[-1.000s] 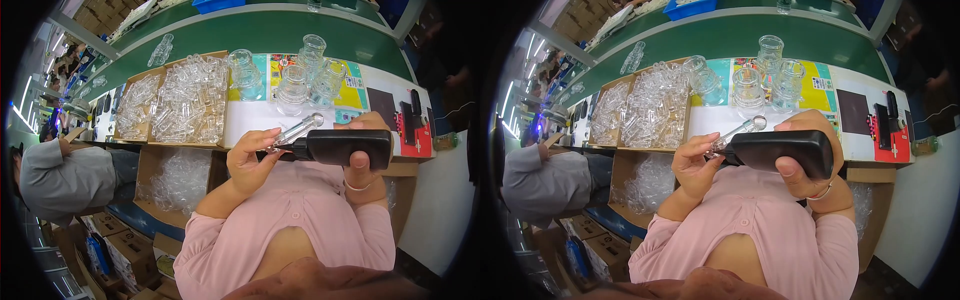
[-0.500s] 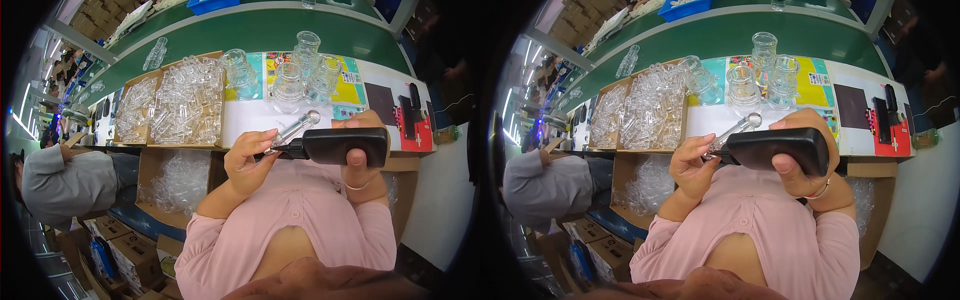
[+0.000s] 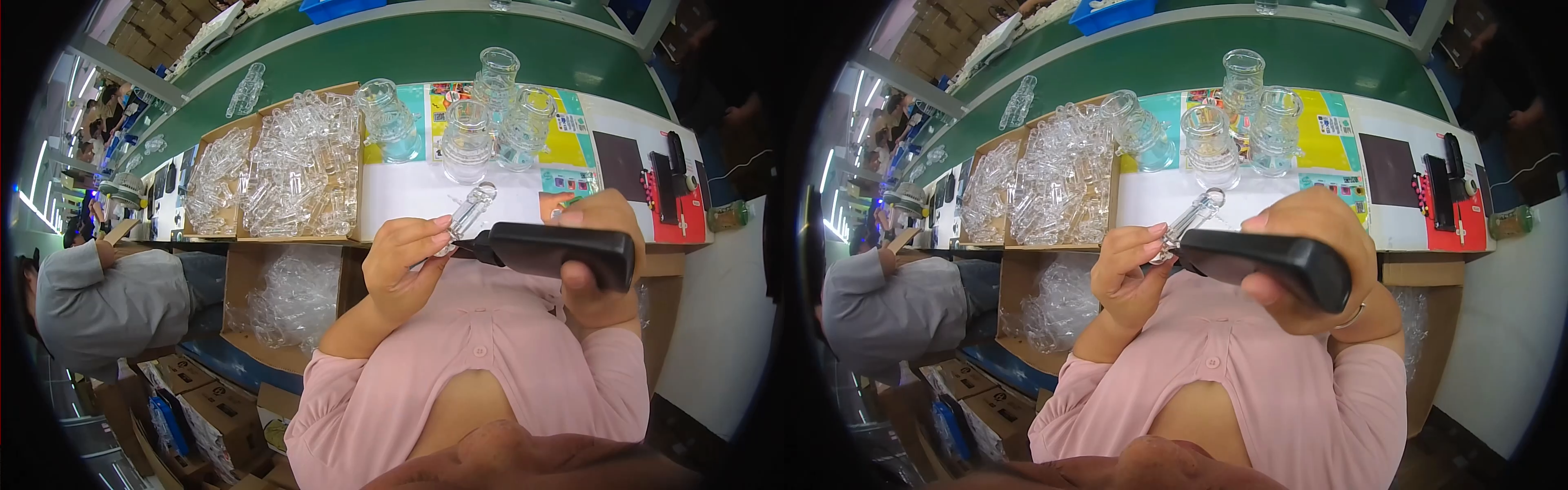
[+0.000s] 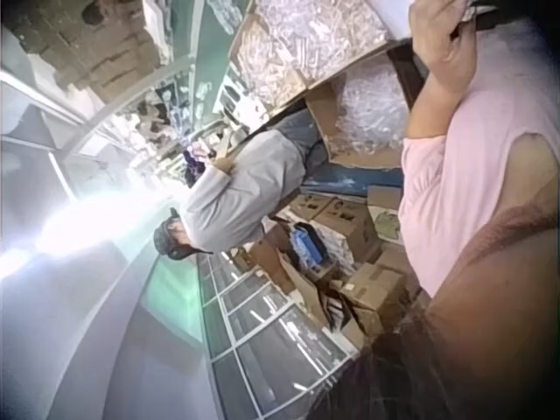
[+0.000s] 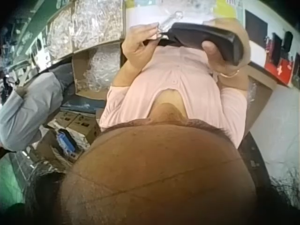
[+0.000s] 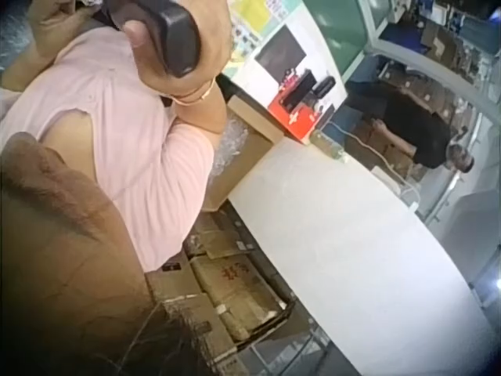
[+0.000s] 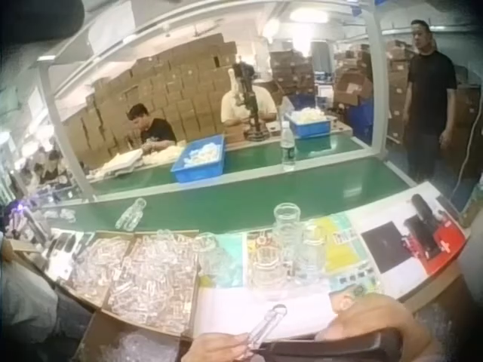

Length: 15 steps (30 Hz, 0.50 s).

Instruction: Using a manual air blower to clean dust and debris from glass mugs and small glass components on a production line.

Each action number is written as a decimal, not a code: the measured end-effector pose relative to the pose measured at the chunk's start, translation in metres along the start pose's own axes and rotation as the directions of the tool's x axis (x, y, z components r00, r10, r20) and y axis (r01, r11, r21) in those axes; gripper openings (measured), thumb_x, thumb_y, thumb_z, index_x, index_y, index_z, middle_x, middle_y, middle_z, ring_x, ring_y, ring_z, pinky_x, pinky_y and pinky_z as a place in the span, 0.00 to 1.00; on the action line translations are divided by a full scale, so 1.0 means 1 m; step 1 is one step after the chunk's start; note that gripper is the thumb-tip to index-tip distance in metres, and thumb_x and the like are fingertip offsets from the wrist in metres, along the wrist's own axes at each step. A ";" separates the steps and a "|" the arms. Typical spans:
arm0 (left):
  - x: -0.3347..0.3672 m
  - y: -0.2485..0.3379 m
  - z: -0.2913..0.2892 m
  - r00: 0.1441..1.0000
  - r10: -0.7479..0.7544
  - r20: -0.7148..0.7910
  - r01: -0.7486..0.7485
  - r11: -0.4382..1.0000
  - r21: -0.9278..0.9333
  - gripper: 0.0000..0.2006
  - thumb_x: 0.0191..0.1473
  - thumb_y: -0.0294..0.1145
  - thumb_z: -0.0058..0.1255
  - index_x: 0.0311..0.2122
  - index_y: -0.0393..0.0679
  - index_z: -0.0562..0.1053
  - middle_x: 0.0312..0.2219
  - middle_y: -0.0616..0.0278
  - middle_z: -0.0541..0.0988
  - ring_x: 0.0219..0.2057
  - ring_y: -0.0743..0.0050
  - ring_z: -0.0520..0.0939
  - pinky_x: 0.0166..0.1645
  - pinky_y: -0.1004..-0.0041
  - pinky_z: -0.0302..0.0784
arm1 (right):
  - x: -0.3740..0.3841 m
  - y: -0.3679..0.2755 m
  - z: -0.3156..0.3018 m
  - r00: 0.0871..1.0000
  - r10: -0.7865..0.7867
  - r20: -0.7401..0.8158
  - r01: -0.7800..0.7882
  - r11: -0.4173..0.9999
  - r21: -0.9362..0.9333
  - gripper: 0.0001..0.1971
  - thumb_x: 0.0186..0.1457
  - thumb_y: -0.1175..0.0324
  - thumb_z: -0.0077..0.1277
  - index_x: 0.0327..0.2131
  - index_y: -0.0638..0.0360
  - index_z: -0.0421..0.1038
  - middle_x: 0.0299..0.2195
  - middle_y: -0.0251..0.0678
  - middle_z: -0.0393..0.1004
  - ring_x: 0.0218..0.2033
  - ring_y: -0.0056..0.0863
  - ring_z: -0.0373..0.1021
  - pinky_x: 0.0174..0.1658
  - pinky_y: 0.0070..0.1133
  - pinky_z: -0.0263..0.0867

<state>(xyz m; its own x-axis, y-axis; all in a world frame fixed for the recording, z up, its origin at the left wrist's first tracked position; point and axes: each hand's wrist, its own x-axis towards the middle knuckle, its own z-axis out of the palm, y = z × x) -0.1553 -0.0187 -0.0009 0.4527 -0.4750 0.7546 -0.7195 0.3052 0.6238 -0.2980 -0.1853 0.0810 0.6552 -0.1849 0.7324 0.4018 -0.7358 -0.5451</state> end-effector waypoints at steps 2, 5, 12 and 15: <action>0.003 0.001 -0.002 1.000 0.022 0.015 -0.022 0.999 0.032 0.19 0.30 0.11 0.56 0.33 0.40 0.72 0.34 0.56 0.77 0.33 0.65 0.76 0.36 0.75 0.72 | -0.003 -0.002 -0.001 0.999 -0.027 0.042 0.027 1.000 -0.004 0.20 0.38 0.69 0.61 0.37 0.63 0.67 0.29 0.37 0.71 0.28 0.32 0.69 0.31 0.22 0.63; 0.002 0.000 -0.002 0.999 0.029 0.031 -0.030 0.998 0.047 0.20 0.30 0.11 0.56 0.34 0.39 0.72 0.34 0.56 0.77 0.34 0.64 0.77 0.38 0.75 0.72 | -0.004 -0.009 -0.001 0.988 -0.112 0.109 0.112 0.994 0.003 0.28 0.31 0.69 0.66 0.40 0.61 0.65 0.30 0.37 0.70 0.28 0.30 0.70 0.30 0.20 0.66; -0.008 0.004 -0.001 0.948 -0.304 0.089 0.317 0.904 -0.288 0.18 0.37 0.11 0.54 0.38 0.36 0.69 0.38 0.51 0.74 0.42 0.62 0.75 0.46 0.71 0.71 | -0.015 -0.009 0.003 0.978 -0.198 0.069 0.194 0.979 0.058 0.23 0.41 0.58 0.59 0.38 0.61 0.64 0.31 0.40 0.68 0.28 0.32 0.67 0.30 0.24 0.65; -0.008 0.008 0.000 0.885 -0.436 0.161 0.439 0.670 -0.598 0.19 0.40 0.11 0.52 0.41 0.35 0.64 0.40 0.47 0.72 0.43 0.64 0.75 0.47 0.71 0.71 | -0.018 -0.005 0.003 0.984 -0.175 0.016 0.172 0.977 0.129 0.23 0.42 0.57 0.57 0.38 0.62 0.63 0.31 0.40 0.67 0.27 0.31 0.67 0.29 0.24 0.66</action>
<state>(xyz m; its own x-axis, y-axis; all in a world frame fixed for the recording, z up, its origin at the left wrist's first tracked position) -0.1646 -0.0125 -0.0016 0.6300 -0.6865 0.3630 0.0316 0.4897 0.8713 -0.3099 -0.1759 0.0691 0.5849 -0.0424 0.8100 0.5876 -0.6663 -0.4592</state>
